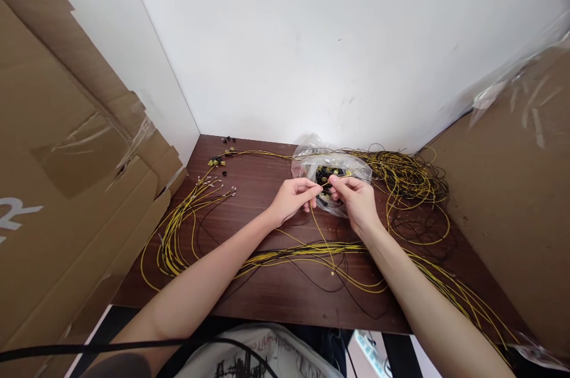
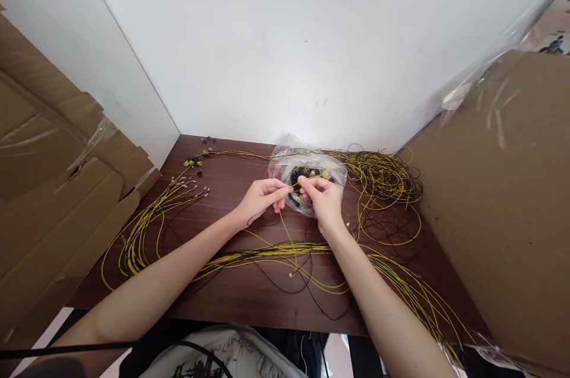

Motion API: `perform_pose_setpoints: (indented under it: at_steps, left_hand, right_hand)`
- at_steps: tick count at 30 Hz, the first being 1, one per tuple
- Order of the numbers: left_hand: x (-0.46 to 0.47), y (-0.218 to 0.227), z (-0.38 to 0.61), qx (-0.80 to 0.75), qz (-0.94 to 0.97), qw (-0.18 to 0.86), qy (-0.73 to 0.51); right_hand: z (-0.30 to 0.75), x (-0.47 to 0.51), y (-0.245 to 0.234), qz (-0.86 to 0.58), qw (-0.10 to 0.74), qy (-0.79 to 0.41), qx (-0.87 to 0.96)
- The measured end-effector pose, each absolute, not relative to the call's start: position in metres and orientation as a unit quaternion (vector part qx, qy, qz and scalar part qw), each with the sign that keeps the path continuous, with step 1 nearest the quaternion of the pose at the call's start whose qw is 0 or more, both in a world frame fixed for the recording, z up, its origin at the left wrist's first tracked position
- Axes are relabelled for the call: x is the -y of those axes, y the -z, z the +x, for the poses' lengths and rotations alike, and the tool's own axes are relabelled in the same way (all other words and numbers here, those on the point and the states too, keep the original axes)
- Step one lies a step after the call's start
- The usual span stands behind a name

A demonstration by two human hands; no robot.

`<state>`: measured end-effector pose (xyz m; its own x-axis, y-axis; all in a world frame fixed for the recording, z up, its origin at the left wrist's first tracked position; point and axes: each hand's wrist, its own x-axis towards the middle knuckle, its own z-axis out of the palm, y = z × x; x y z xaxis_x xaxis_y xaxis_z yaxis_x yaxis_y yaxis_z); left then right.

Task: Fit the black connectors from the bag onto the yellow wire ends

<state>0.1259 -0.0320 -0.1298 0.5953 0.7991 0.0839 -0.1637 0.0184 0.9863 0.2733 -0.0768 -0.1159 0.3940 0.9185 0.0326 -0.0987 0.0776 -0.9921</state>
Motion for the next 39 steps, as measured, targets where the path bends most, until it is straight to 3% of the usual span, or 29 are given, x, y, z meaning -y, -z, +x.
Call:
perform_pose_setpoints:
  at_steps: [7,33,39]
  left_hand:
    - [0.032,0.129,0.125,-0.272,0.599,0.659,-0.365]
    - [0.033,0.127,0.125,-0.271,0.599,0.657,-0.368]
    - [0.033,0.127,0.125,-0.27,0.6,0.656,-0.37]
  right_hand:
    - [0.275,0.077,0.116,-0.52,0.587,-0.455,0.422]
    - [0.282,0.076,0.106,-0.486,0.667,-0.454,0.335]
    - [0.281,0.076,0.106,-0.482,0.638,-0.484,0.355]
